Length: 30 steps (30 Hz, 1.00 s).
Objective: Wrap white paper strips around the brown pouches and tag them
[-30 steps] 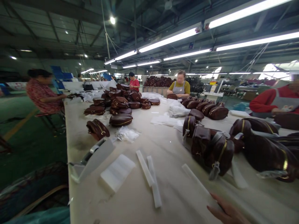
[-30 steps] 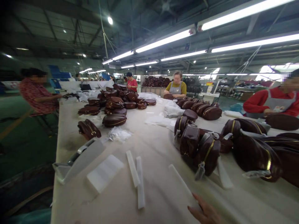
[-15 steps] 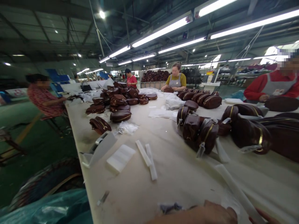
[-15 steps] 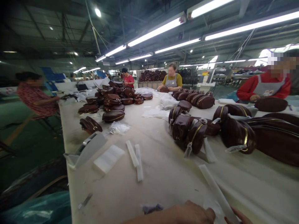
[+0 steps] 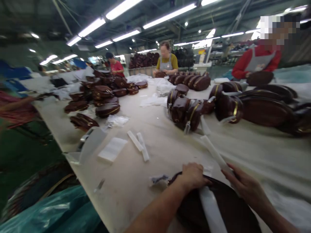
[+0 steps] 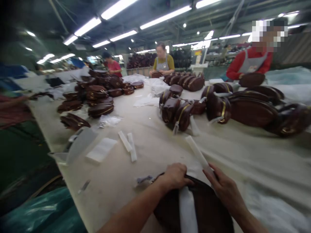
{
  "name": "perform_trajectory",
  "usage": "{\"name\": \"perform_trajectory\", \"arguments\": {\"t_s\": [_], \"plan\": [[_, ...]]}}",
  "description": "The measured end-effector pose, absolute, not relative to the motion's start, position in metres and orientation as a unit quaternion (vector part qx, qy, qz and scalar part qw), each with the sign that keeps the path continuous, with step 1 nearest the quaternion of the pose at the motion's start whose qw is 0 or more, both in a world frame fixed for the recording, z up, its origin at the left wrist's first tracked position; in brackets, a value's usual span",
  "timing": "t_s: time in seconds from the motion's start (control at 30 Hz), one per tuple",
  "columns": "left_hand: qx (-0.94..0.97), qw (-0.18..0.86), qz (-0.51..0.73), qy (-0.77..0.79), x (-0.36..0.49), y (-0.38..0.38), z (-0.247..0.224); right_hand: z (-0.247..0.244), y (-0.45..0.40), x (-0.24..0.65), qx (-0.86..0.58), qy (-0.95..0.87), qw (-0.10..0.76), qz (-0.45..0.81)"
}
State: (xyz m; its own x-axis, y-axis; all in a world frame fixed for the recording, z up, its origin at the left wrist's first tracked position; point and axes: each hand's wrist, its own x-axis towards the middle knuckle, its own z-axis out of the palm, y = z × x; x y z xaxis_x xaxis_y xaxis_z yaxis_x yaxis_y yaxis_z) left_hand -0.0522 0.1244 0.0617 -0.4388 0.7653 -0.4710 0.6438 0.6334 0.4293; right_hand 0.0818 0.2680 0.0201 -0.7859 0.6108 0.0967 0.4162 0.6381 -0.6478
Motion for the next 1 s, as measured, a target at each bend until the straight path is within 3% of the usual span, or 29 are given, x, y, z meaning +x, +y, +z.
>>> {"name": "perform_trajectory", "arguments": {"t_s": [0.17,0.3,0.53,0.83,1.0], "plan": [[0.443,0.327,0.123,0.826,-0.057,0.121,0.053,0.03,0.27,0.08,-0.308,-0.84,0.104,0.434],[0.449,0.263,0.179,0.835,-0.048,0.113,0.054,0.034,0.276,0.078,-0.269,-0.826,0.062,0.492],[0.483,0.225,0.153,0.832,-0.038,0.108,0.059,0.041,0.277,0.069,-0.169,-0.711,-0.171,0.661],[0.547,0.213,0.132,0.799,-0.043,0.116,0.063,0.028,0.286,0.055,-0.17,-0.676,-0.272,0.664],[0.554,0.216,0.129,0.794,-0.044,0.115,0.058,0.023,0.285,0.052,-0.196,-0.693,-0.287,0.631]]}}
